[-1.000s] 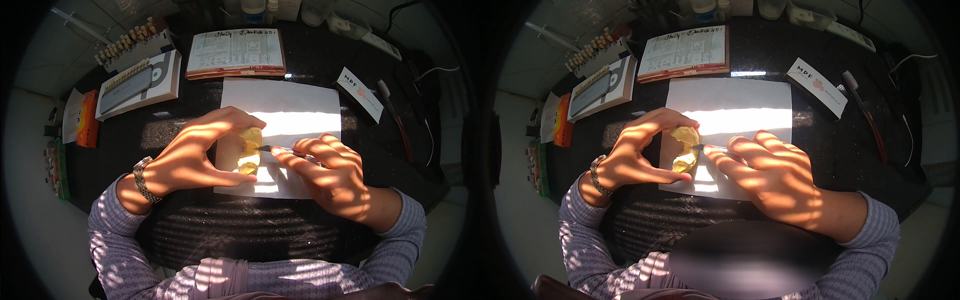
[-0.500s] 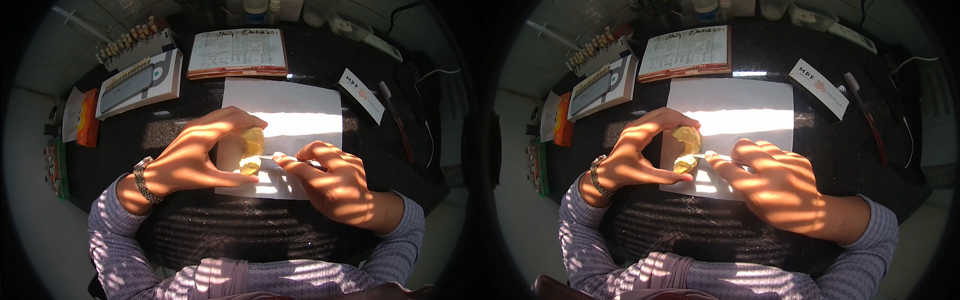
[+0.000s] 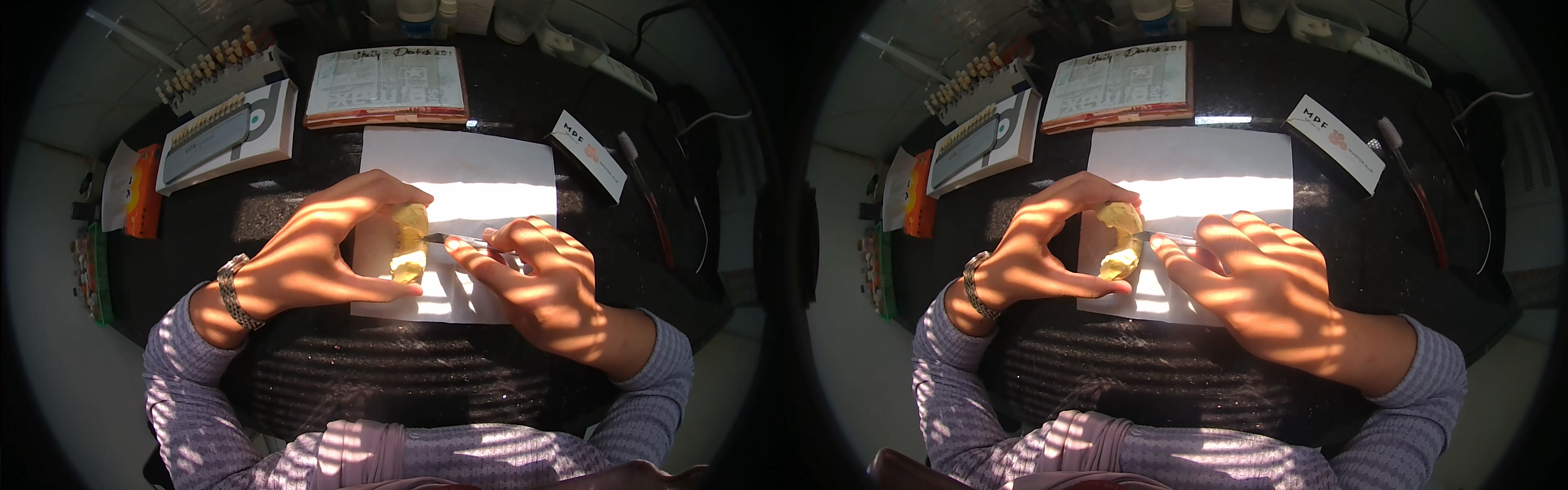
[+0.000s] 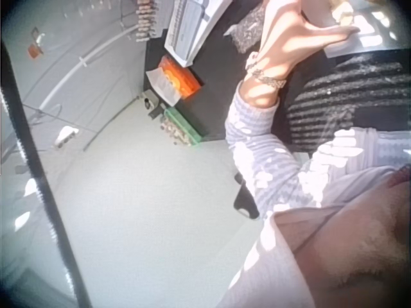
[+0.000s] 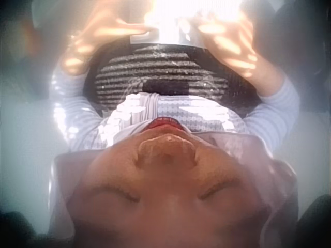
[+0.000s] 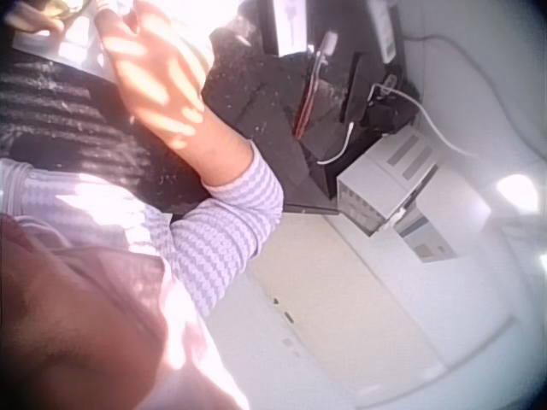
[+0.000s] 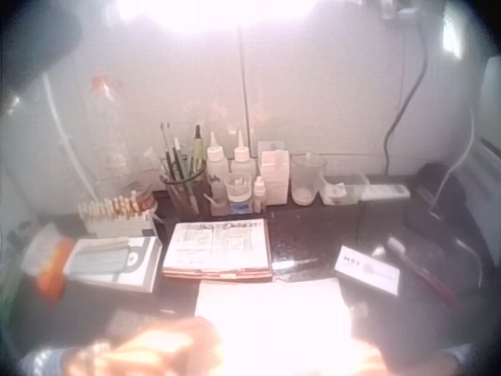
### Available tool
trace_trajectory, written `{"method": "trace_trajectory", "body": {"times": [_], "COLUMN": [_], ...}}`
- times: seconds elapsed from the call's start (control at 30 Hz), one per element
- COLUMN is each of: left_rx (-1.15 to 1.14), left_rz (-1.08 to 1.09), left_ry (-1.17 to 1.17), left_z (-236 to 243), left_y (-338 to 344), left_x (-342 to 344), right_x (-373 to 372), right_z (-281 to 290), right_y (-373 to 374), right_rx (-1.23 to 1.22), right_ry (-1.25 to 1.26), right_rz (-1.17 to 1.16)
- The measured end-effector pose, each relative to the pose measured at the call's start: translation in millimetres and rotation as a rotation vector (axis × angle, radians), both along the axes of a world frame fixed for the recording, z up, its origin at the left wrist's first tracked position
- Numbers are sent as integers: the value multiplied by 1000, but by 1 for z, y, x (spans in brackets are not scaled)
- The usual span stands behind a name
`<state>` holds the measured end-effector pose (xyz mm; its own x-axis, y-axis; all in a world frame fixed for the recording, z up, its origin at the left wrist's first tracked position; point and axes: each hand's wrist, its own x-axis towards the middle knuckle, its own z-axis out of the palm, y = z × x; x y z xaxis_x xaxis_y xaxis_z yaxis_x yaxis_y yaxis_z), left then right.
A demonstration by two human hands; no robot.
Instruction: The person uses a metal tool to shape material on a dental model by hand while holding it over a piece of paper.
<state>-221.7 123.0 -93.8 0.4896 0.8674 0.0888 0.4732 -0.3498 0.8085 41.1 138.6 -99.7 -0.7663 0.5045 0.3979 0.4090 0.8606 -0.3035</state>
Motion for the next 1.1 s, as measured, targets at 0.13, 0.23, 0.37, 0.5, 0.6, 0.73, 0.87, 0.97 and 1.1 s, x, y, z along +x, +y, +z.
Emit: {"method": "trace_trajectory", "body": {"times": [0.13,0.23,0.37,0.5,0.6,0.73,0.87,0.97,1.1], "left_rx": [32,56,64,75,109,88,109,101,109], "left_rz": [-4,-11,-25,-44,-64,-59,-69,-62,-63], "left_ry": [24,23,32,16,-11,-20,8,14,19], "left_z": [1,0,-4,-5,-7,-6,-6,-4,-3], "left_y": [0,0,-1,-1,1,2,3,2,2], "left_x": [1,0,-2,-3,-3,-1,-3,-3,-1], "right_x": [0,-3,0,0,0,9,7,5,6], "right_z": [0,5,1,4,3,-12,-5,5,11], "right_y": [-2,-1,5,7,12,20,28,30,20], "right_rx": [-143,-78,-55,-142,-265,-322,-399,-350,-116], "right_ry": [62,51,49,81,136,206,102,31,-19], "right_rz": [-34,-51,-2,38,84,145,159,172,131]}}
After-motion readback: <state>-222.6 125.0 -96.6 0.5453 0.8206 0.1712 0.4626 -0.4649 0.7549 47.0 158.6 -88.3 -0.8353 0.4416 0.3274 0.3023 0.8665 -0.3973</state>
